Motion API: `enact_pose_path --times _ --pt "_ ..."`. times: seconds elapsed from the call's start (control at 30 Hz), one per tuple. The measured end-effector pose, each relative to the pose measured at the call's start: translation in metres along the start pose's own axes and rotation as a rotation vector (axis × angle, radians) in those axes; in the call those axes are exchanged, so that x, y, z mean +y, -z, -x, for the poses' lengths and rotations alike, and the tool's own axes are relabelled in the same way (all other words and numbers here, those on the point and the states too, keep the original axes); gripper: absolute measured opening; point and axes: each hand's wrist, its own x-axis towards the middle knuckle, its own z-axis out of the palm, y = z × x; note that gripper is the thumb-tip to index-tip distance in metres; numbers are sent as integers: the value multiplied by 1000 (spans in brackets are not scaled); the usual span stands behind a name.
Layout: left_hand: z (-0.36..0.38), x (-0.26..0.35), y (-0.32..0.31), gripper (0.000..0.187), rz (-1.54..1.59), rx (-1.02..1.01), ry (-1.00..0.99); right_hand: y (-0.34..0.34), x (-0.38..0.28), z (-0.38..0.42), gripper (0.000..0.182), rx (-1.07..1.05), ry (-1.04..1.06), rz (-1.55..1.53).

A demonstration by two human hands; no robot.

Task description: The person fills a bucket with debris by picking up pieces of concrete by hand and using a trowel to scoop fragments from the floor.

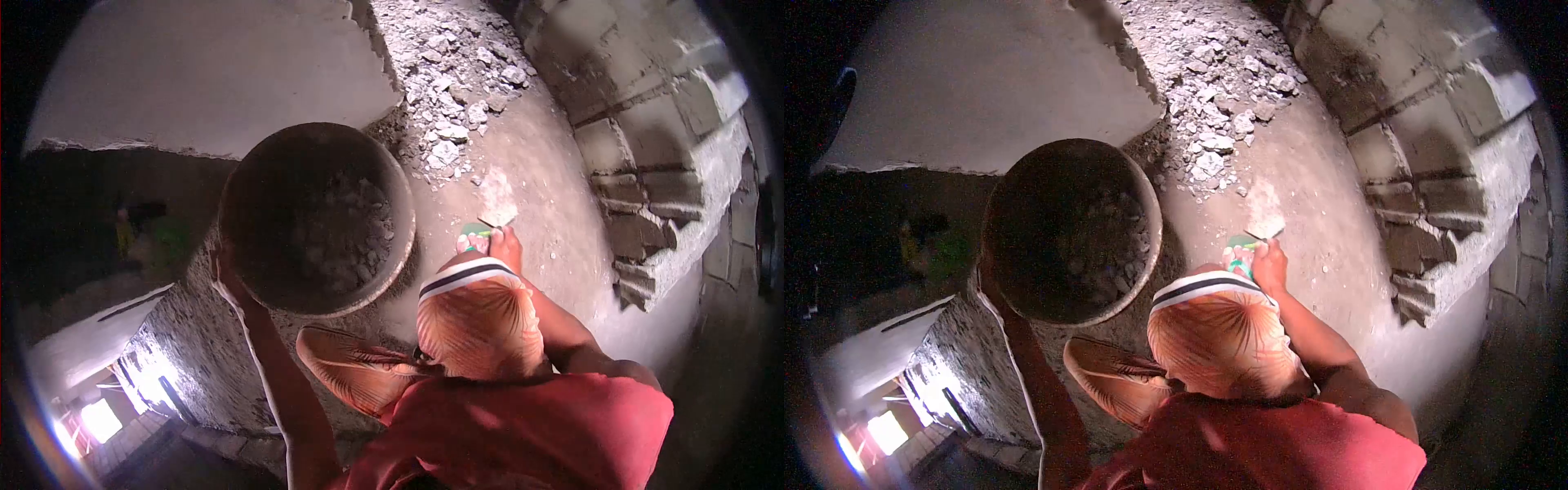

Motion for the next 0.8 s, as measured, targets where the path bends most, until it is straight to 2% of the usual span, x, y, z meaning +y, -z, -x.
enact_pose_path --times 0.07,0.1,0.13,0.17,0.2,0.23,0.27,0.33,0.37,0.4,0.47,0.5,0.53,0.6,0.63,0.67,0.73,0.8 --pt "5 2 1 19 -16 7 5 -36 -13 -55 28 -57 261 -36" --pt "6 0 -1 19 -20 14 3 -48 -40 -82 25 -36 437 67" --pt "7 0 0 19 -25 28 0 -79 -50 -125 27 -42 438 5" --pt "7 -1 -2 21 -35 28 9 -93 -77 -163 38 -96 528 147" --pt "6 -2 -5 22 -45 27 15 -105 -112 -190 41 -103 380 81" --pt "5 -5 -7 22 -52 33 7 -133 -106 -223 35 -112 345 127" --pt "6 -9 -5 22 -109 44 -35 -145 -99 -235 35 -87 257 -54" --pt "6 -9 -8 23 -154 68 -87 -131 -89 -243 33 68 680 24" --pt "7 -6 -13 23 -162 47 -94 -130 -87 -256 29 210 946 25" --pt "10 -3 -20 24 -169 25 -99 -134 -88 -271 29 207 958 26" --pt "19 10 -42 24 -152 62 -89 -132 -103 -280 29 -120 413 -351" --pt "22 14 -49 25 -142 87 -81 -122 -116 -273 32 -223 243 -516" --pt "21 13 -53 25 -135 102 -84 -152 -88 -308 34 -115 434 -386" --pt "21 10 -57 25 -194 100 -228 -103 -125 -262 34 -222 210 -543" --pt "29 17 -63 26 -20 121 -51 -100 -124 -262 34 -224 216 -540" --pt "29 14 -63 26 -15 126 -52 -93 -121 -264 34 -222 242 -509" --pt "29 10 -63 27 -87 104 -201 -81 -116 -266 33 -226 272 -473" --pt "31 10 -64 29 -150 101 -206 -66 -116 -266 37 -157 388 -310"
